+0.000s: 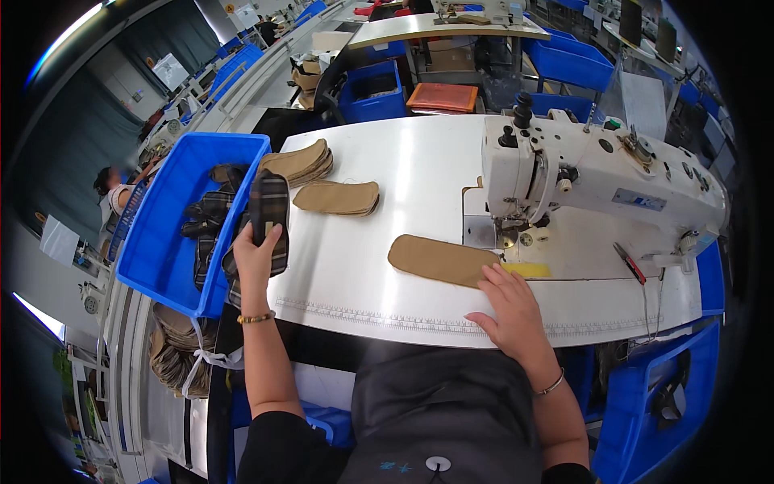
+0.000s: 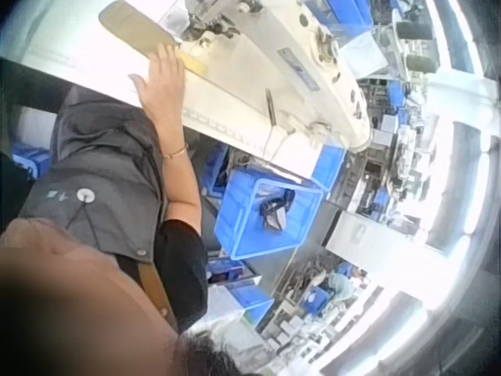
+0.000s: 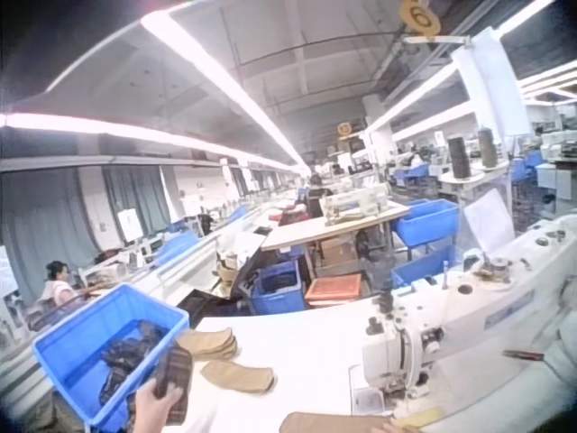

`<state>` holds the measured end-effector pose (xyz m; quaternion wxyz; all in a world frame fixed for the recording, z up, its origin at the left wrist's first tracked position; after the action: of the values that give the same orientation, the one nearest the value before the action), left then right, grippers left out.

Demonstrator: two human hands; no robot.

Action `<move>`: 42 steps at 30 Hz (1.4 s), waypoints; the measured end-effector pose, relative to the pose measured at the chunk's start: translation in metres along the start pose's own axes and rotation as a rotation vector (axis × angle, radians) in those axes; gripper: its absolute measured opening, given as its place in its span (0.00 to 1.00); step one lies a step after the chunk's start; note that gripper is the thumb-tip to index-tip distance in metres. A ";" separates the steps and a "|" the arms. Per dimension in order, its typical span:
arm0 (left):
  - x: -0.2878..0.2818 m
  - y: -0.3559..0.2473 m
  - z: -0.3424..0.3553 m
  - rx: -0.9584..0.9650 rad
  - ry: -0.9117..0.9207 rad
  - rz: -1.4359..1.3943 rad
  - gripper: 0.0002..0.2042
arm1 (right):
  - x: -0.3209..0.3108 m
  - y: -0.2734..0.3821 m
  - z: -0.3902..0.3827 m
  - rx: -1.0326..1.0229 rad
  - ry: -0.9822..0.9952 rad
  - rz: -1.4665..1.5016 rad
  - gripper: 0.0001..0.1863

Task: Using an industrial sewing machine to stitch together the components of a shoe, specifically attaching the upper to the sole.

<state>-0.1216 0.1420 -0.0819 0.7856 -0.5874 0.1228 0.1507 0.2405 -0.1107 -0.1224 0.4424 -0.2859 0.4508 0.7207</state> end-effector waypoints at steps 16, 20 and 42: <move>0.157 -0.081 -0.192 -0.101 0.441 -1.256 0.18 | 0.067 0.044 -0.020 0.458 -0.158 1.864 0.18; 0.142 -0.095 -0.217 0.491 1.308 -1.395 0.53 | 0.027 0.013 -0.016 0.455 -0.182 2.172 0.16; 0.183 -0.104 -0.209 -0.273 0.819 -0.872 0.12 | 0.000 0.030 -0.020 0.502 0.201 1.263 0.08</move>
<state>0.0836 -0.0689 -0.1163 0.5817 -0.6890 0.1427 -0.4082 0.2142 -0.1350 -0.1197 -0.0537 0.0773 0.7233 0.6841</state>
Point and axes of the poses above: each hand's wrist, its own z-axis towards the middle knuckle, its own x-axis out of the palm, y = z × x, the point moved 7 cm from there along z, towards the middle knuckle, and after that the axes turned 3 degrees about y, right-handed, at the moved point
